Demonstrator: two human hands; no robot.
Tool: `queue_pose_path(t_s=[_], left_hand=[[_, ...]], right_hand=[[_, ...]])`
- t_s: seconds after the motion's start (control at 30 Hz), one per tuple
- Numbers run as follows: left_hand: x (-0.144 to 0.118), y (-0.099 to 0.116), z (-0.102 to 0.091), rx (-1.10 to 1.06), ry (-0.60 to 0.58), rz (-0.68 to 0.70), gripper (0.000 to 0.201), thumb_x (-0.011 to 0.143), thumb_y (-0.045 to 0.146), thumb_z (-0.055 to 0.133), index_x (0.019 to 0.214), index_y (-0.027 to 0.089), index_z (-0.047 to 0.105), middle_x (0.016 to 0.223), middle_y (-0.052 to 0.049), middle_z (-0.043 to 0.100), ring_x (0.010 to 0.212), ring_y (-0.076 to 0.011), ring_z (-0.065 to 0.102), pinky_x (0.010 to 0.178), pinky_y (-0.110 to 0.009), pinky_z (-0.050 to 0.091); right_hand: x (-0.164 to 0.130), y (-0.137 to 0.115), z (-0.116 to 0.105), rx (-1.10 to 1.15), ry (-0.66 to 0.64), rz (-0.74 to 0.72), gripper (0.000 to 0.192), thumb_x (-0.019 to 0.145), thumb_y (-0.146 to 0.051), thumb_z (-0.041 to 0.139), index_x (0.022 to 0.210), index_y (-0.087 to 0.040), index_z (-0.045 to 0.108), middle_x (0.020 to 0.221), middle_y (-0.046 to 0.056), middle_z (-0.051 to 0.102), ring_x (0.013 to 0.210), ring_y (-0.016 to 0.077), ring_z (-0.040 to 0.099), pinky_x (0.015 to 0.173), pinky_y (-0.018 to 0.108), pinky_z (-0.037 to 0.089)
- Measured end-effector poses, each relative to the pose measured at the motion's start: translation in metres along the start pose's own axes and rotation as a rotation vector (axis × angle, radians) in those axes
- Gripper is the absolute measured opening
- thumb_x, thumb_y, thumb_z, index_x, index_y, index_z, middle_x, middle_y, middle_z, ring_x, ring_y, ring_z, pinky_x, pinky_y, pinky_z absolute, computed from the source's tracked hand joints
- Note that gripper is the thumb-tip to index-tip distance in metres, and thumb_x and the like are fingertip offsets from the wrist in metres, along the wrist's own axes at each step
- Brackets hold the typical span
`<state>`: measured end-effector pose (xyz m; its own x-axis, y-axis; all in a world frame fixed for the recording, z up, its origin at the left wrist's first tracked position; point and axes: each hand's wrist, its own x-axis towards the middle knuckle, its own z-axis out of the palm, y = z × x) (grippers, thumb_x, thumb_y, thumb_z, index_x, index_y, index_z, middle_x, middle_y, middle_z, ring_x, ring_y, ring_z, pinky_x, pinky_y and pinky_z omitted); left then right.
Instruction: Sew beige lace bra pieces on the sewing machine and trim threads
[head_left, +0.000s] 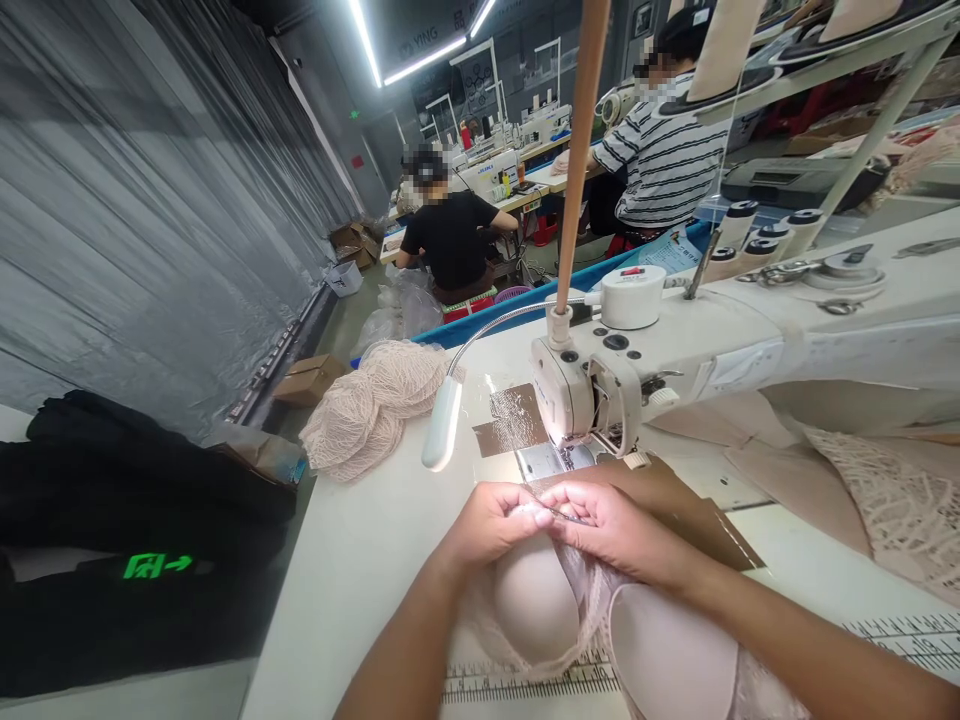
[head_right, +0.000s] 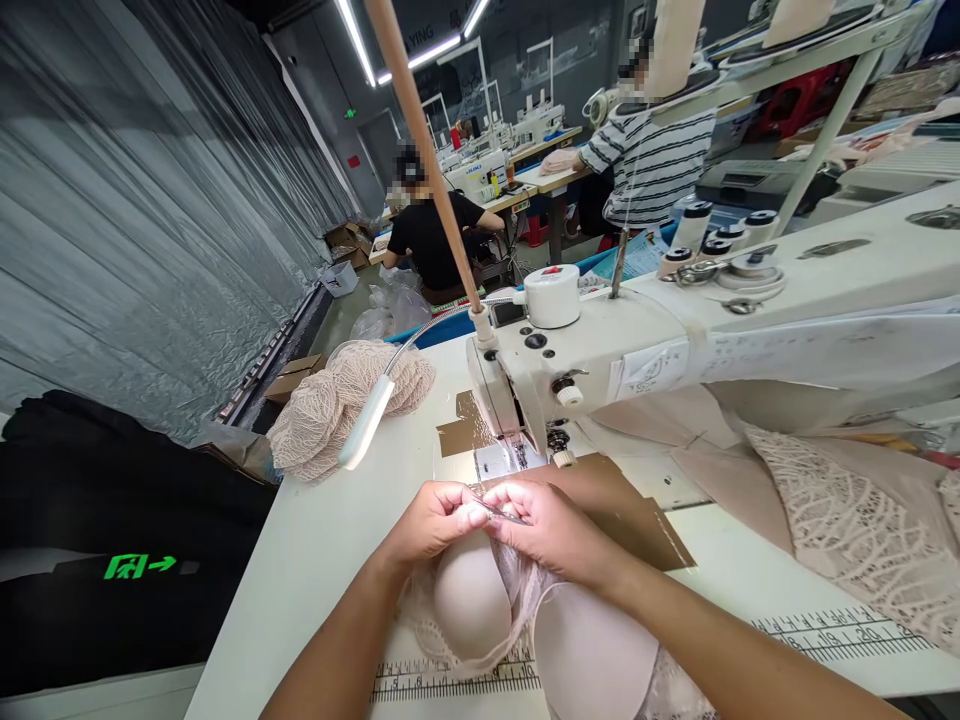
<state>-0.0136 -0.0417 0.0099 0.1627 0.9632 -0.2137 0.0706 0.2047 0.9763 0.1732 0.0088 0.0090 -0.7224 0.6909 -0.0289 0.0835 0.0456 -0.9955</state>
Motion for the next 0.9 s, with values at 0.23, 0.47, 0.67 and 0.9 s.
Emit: queue_pose_path(t_s=[0.23,0.47,0.67,0.9], left_hand=[[-0.004,0.001,-0.009,0.065,0.004,-0.027,0.036,0.067,0.044,0.078,0.072,0.012,0.062,0.066,0.001,0.051,0.061,-0.0087,0.042,0.053,-0.019,0.033],[-0.004,0.006,-0.003,-0.044,-0.023,-0.047,0.036,0.067,0.042,0.079,0.076,0.009,0.069,0.063,0.000,0.054,0.059,-0.0095,0.045,0.056,-0.021,0.035],[-0.005,0.006,0.001,-0.099,-0.033,-0.084,0.039,0.064,0.045,0.080,0.075,0.009,0.071,0.060,0.000,0.055,0.057,-0.0094,0.045,0.055,-0.022,0.035],[-0.003,0.003,0.000,-0.009,-0.053,-0.063,0.041,0.065,0.048,0.078,0.074,0.008,0.071,0.059,0.000,0.052,0.056,-0.0084,0.041,0.052,-0.021,0.030]], right_hand=[[-0.001,0.002,-0.007,-0.119,-0.014,-0.004,0.027,0.086,-0.044,0.056,0.075,-0.019,0.061,0.074,0.002,0.059,0.071,0.0190,0.057,0.064,0.031,0.047],[-0.002,0.009,-0.019,-0.088,-0.021,-0.006,0.037,0.091,-0.049,0.047,0.109,-0.019,0.059,0.087,0.004,0.062,0.079,0.0187,0.057,0.071,0.032,0.046],[-0.003,0.008,-0.018,0.022,-0.167,0.073,0.032,0.085,-0.047,0.057,0.096,-0.018,0.058,0.066,-0.004,0.047,0.058,0.0117,0.042,0.052,0.025,0.033],[-0.002,0.000,-0.014,-0.071,-0.095,0.023,0.024,0.085,-0.040,0.056,0.080,-0.017,0.058,0.067,-0.002,0.048,0.060,0.0116,0.042,0.052,0.024,0.033]])
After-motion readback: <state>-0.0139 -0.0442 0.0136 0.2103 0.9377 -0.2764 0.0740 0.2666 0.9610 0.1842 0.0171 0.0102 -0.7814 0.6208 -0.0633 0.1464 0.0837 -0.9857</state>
